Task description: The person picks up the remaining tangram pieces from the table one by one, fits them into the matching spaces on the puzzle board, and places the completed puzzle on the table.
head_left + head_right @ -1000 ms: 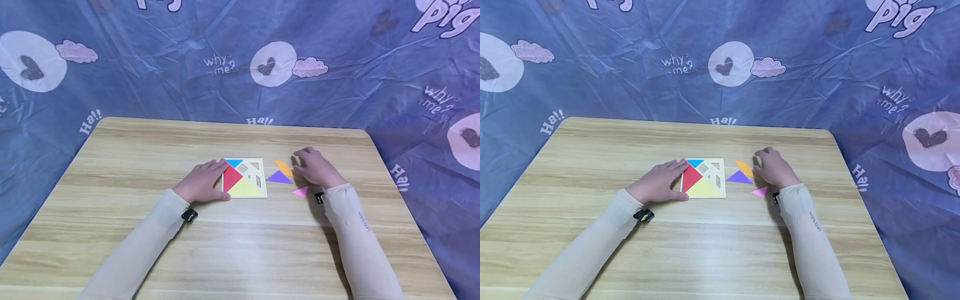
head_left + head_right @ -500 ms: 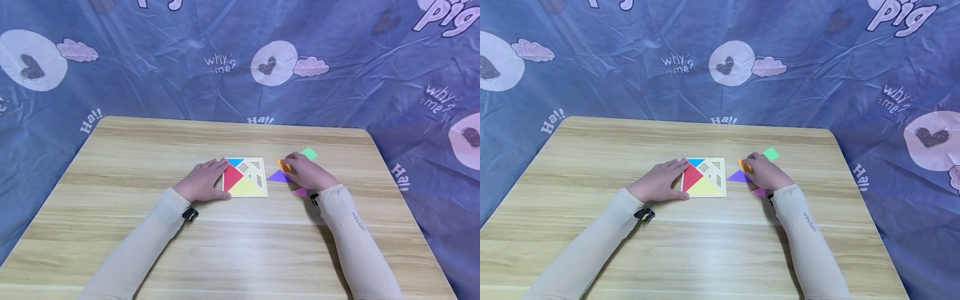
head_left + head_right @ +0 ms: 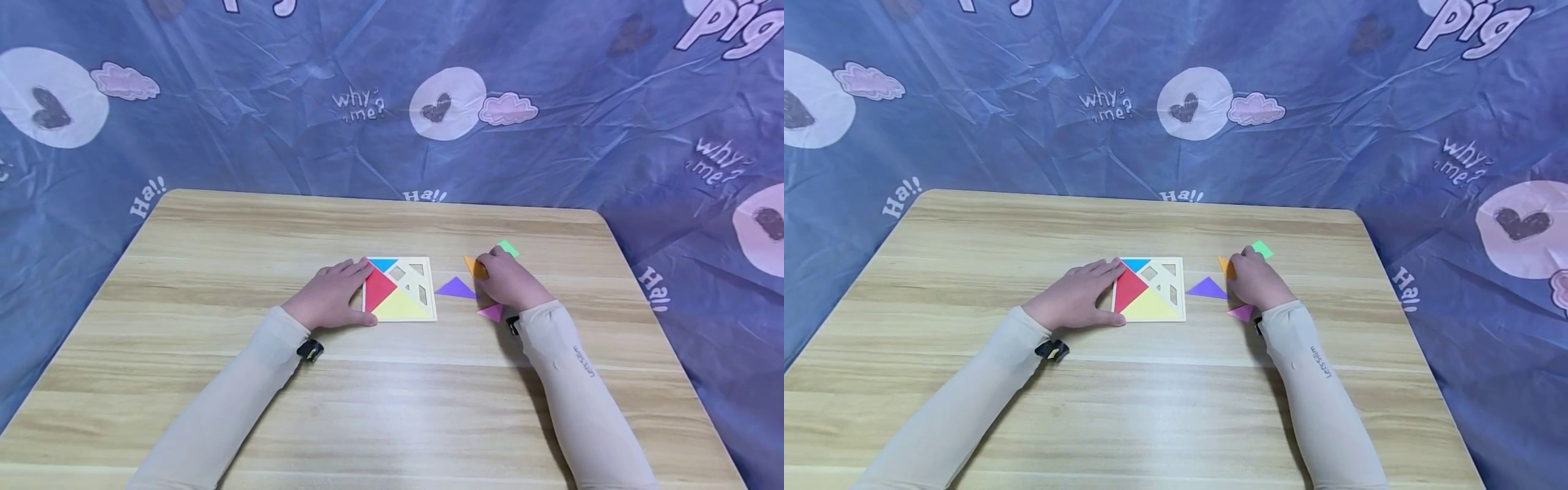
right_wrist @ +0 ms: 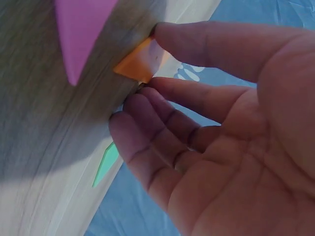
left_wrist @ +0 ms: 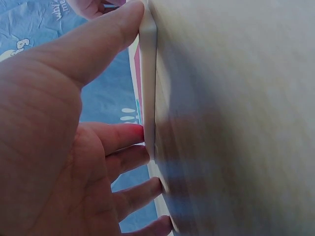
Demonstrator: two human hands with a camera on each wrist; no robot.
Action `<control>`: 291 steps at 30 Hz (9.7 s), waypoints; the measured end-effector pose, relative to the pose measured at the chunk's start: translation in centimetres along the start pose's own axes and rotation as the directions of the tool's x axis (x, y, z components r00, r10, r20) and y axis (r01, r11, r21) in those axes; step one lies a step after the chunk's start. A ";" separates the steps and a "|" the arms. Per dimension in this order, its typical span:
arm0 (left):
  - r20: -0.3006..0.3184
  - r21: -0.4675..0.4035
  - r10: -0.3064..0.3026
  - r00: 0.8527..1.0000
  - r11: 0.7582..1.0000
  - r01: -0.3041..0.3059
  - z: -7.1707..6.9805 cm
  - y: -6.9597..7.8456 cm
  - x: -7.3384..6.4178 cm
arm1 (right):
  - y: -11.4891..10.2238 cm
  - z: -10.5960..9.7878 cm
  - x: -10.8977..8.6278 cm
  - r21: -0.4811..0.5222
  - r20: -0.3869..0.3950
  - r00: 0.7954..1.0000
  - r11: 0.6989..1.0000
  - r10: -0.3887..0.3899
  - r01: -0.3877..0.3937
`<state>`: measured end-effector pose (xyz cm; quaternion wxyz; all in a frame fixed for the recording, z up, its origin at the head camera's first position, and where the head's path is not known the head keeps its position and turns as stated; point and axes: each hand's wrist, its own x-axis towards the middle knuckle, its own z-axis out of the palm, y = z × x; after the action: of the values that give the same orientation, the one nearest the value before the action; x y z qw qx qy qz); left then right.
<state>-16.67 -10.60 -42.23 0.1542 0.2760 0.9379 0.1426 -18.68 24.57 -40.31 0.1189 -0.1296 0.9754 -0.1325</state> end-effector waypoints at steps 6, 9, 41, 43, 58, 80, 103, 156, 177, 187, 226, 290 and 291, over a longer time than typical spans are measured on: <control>-0.002 -0.002 0.000 1.000 1.000 0.000 0.0 0.0 0.0 | -0.2 0.0 0.1 -0.030 -0.009 1.000 0.999 -0.011 0.011; -0.001 -0.007 0.001 1.000 1.000 -0.001 -0.1 0.0 0.0 | -0.2 0.0 0.1 -0.042 -0.018 1.000 0.999 -0.010 0.009; 0.021 -0.018 -0.005 1.000 1.000 0.005 0.5 -0.1 -0.3 | -0.9 0.1 0.1 -0.018 -0.057 0.997 0.999 0.047 -0.048; 0.020 -0.015 -0.006 1.000 1.000 0.006 0.6 -0.3 -0.3 | -1.0 0.1 0.2 -0.004 -0.053 0.997 0.999 0.054 -0.054; 0.013 -0.038 0.008 1.000 0.999 -0.008 0.4 0.2 0.3 | -0.7 0.1 0.2 0.056 -0.022 0.988 0.987 0.154 -0.153; 0.024 -0.026 0.013 1.000 1.000 -0.013 0.3 -0.1 0.4 | 0.4 -2.6 -0.3 0.418 -0.026 0.992 0.902 0.127 -0.105; 0.032 -0.034 0.015 0.999 0.999 -0.014 -0.2 -0.5 0.5 | -4.7 1.6 2.8 0.580 0.210 0.978 0.805 -0.003 -0.122; 0.039 -0.043 -0.012 0.999 0.999 0.014 -0.1 -0.4 0.4 | 1.5 -0.8 -0.3 0.218 -0.196 0.975 0.974 0.103 -0.059; 0.025 -0.040 -0.018 1.000 0.999 0.019 -0.1 0.1 0.0 | 4.4 -1.0 -0.7 0.026 -0.110 0.994 0.999 0.027 -0.024; 0.030 -0.030 -0.008 1.000 1.000 0.009 -0.2 0.1 0.2 | 3.9 -1.4 -0.8 0.041 -0.086 0.991 0.994 0.105 -0.101; 0.045 -0.034 -0.034 0.998 0.999 0.035 0.1 0.8 0.4 | 3.0 -1.2 -0.9 -0.016 -0.085 0.987 0.990 0.139 -0.141; 0.031 -0.039 0.008 0.999 0.999 -0.007 0.1 0.8 0.0 | 1.7 -2.2 -1.6 0.350 -0.296 0.938 0.934 0.182 -0.071; 0.031 -0.040 0.008 0.999 0.999 -0.007 0.1 0.8 0.0 | 1.7 -2.1 -1.6 0.351 -0.299 0.936 0.934 0.183 -0.070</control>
<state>-16.26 -9.97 -42.01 0.1737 0.2785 0.9314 0.1573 -18.11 27.04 -38.49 -0.0159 -0.0198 0.9510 -0.3081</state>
